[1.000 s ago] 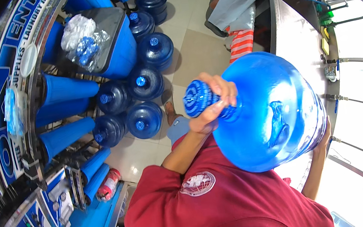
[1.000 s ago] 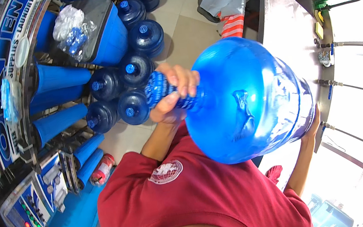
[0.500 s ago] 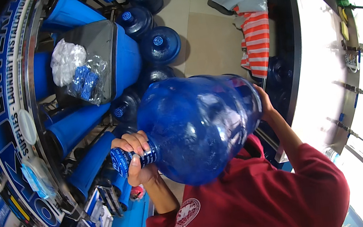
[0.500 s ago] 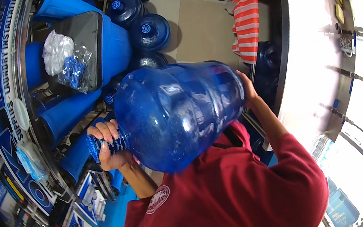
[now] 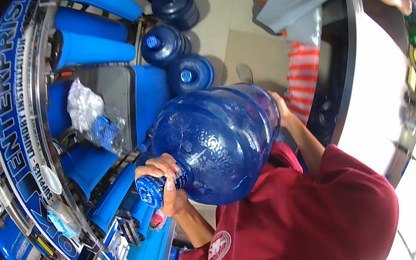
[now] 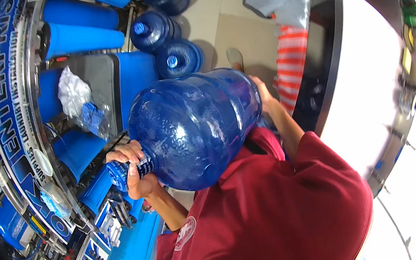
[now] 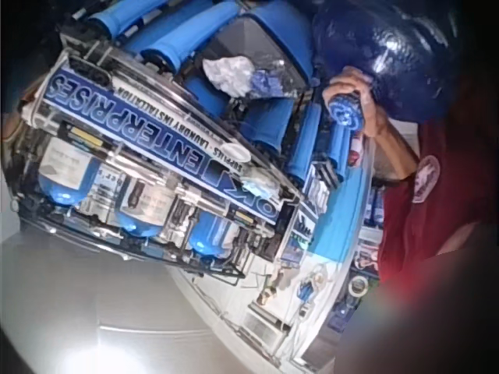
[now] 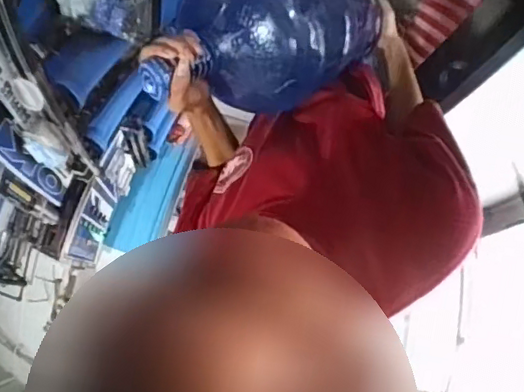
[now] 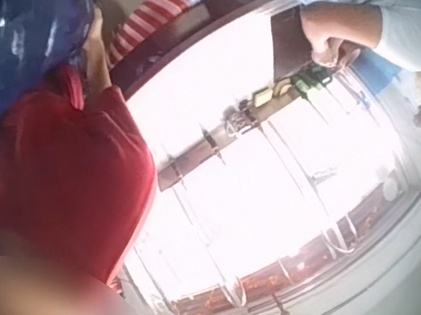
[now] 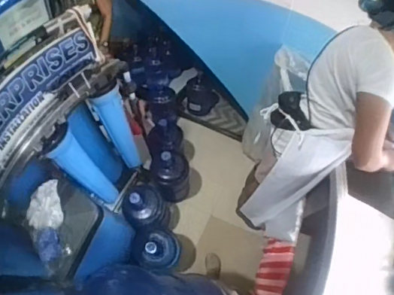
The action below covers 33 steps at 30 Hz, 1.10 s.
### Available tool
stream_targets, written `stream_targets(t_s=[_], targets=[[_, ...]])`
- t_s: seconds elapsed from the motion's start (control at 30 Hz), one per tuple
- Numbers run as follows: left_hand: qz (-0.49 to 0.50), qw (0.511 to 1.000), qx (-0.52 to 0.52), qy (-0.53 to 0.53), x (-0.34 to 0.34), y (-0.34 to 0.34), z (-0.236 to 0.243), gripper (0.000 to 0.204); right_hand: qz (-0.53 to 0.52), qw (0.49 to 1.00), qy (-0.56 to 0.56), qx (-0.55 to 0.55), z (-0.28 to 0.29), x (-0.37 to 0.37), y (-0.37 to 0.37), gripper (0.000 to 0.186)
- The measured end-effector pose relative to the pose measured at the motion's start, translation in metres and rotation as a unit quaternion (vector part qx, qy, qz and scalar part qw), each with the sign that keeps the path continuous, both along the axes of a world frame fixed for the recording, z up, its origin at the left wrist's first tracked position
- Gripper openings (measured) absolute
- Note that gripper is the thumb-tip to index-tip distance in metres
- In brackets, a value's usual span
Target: The person seals large blue water jugs by placing a blue plastic cap on the opening and using a red heat gun to shrink the cap around the neck. They then wipe the stainless steel counter with a red cloth and place the sealed jugs on the floor among other jugs.
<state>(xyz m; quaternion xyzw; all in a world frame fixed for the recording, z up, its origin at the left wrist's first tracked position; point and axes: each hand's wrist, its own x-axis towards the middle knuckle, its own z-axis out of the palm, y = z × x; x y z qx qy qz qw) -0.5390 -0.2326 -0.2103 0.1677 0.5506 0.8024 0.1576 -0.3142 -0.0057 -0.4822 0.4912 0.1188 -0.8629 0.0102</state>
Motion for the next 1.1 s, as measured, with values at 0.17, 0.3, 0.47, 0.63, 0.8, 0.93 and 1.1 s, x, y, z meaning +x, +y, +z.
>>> stream_targets(t_s=[0.17,0.3,0.47,0.63,0.8,0.93,1.1], targets=[[-0.058,0.996,-0.001,0.068,-0.011,0.099,0.018,0.031,-0.014,1.000,0.010,0.004,-0.019,-0.018,0.072,0.061],[-0.055,0.997,0.040,0.046,-0.016,0.139,0.021,0.029,0.009,0.996,-0.074,-0.046,-0.022,-0.017,0.126,0.071],[-0.072,0.993,0.076,0.058,-0.040,0.165,0.032,0.028,0.031,0.991,-0.103,0.074,-0.004,-0.045,0.165,0.074],[-0.058,0.992,0.083,0.079,-0.075,0.187,0.049,0.026,-0.005,0.992,-0.057,0.113,0.011,-0.090,0.192,0.074],[-0.110,0.985,0.085,0.100,-0.111,0.220,0.056,0.024,-0.004,0.993,-0.043,0.109,0.008,-0.133,0.222,0.072],[-0.140,0.982,0.049,0.119,-0.144,0.261,0.052,0.025,-0.008,0.994,-0.023,0.110,0.000,-0.184,0.252,0.071],[-0.122,0.984,0.063,0.115,-0.197,0.324,0.035,0.024,0.004,0.994,-0.016,0.106,-0.020,-0.251,0.318,0.069]])
